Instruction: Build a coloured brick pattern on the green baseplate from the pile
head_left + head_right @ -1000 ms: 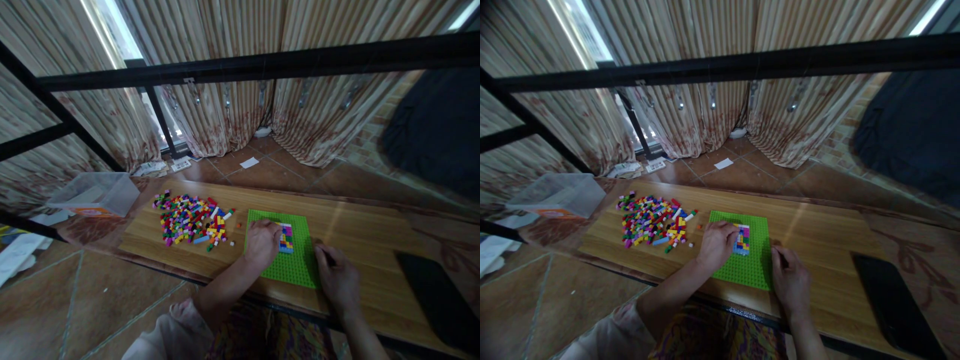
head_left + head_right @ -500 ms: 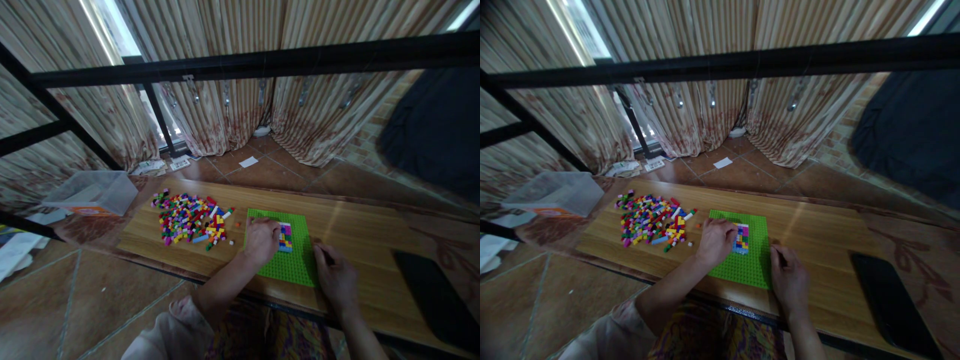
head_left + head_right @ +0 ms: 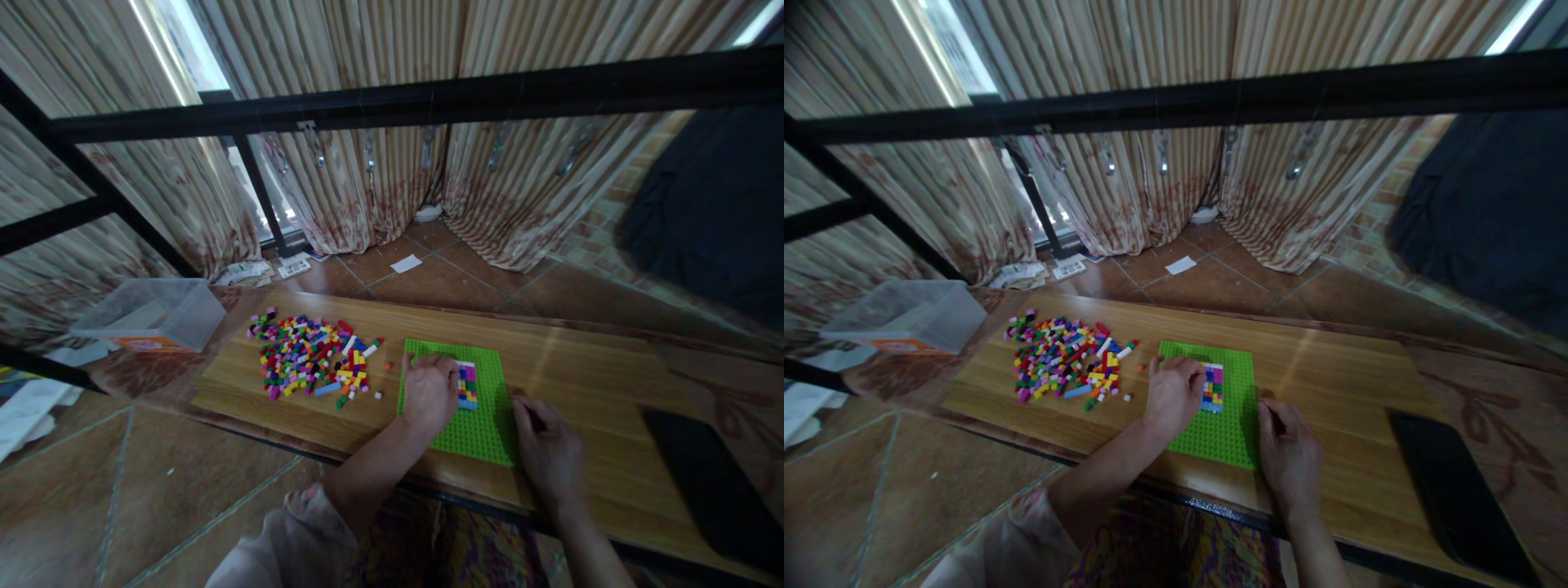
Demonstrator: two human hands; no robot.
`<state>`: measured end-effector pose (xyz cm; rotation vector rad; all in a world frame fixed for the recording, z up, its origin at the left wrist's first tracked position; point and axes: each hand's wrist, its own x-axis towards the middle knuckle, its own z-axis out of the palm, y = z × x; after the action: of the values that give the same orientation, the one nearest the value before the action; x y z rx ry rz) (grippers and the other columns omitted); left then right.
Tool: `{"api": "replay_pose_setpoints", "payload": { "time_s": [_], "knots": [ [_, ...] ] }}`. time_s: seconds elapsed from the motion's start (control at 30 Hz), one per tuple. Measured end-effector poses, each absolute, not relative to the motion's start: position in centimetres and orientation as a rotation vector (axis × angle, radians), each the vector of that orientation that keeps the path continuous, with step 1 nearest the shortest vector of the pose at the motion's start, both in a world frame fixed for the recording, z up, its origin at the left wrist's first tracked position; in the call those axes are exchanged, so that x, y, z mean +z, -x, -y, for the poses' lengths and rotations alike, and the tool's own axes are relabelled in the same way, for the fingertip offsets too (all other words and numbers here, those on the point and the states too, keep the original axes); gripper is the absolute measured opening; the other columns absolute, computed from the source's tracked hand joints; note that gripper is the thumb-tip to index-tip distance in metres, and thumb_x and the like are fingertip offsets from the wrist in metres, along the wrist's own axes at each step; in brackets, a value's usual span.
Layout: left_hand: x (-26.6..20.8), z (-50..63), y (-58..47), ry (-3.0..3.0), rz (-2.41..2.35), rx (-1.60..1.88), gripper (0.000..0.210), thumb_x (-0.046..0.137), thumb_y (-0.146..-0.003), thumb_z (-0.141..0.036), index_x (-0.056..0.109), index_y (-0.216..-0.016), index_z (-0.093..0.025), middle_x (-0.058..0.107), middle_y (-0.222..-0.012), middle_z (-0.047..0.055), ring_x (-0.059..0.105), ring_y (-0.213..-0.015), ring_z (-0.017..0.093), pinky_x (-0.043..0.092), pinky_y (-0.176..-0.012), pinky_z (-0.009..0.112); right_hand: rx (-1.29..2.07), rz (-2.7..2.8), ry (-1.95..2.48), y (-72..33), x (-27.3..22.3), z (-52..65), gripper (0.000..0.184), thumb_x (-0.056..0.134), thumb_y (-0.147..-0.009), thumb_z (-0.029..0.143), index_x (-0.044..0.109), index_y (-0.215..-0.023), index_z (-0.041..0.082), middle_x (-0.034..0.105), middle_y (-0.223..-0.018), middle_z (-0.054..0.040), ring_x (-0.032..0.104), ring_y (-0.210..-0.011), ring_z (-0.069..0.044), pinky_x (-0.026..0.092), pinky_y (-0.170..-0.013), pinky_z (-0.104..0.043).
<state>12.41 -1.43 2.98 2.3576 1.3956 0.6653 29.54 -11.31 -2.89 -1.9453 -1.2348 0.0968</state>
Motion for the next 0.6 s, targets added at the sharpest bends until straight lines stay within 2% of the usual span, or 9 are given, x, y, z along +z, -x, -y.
{"api": "replay_pose_setpoints", "payload": {
  "time_s": [0.23, 0.43, 0.6],
  "knots": [
    [2.2, 2.0, -12.1, -2.653, -1.285, 0.616, 0.019, 0.049, -0.093, -0.021, 0.067, -0.088, -0.02, 0.068, -0.093, 0.005, 0.059, -0.092, 0.021, 0.032, -0.103, 0.049, 0.127, 1.236, 1.959, -29.6, -2.9, 11.3, 0.042, 0.046, -0.089, 0.054, 0.069, -0.088, 0.019, 0.072, -0.091, -0.0084, 0.066, -0.081, -0.022, 0.048, -0.073, -0.032],
    [2.2, 3.2, -11.8, -2.767, -1.281, 0.573, 0.023, 0.049, -0.093, -0.019, 0.066, -0.109, -0.019, 0.067, -0.102, 0.008, 0.057, -0.099, 0.025, 0.036, -0.103, 0.053, 0.113, 1.238, 1.958, -29.7, -3.2, 11.3, 0.044, 0.046, -0.089, 0.056, 0.07, -0.087, 0.019, 0.072, -0.088, -0.0088, 0.066, -0.078, -0.023, 0.048, -0.07, -0.032],
    [2.4, 3.8, -11.9, -2.838, -1.308, 0.513, 0.026, 0.045, -0.095, -0.018, 0.065, -0.112, -0.016, 0.067, -0.103, 0.011, 0.058, -0.101, 0.026, 0.038, -0.102, 0.055, 0.097, 1.246, 1.953, -29.7, -3.1, 11.3, 0.045, 0.045, -0.089, 0.056, 0.069, -0.087, 0.018, 0.072, -0.089, -0.0092, 0.067, -0.079, -0.023, 0.049, -0.071, -0.032]
  ]
}}
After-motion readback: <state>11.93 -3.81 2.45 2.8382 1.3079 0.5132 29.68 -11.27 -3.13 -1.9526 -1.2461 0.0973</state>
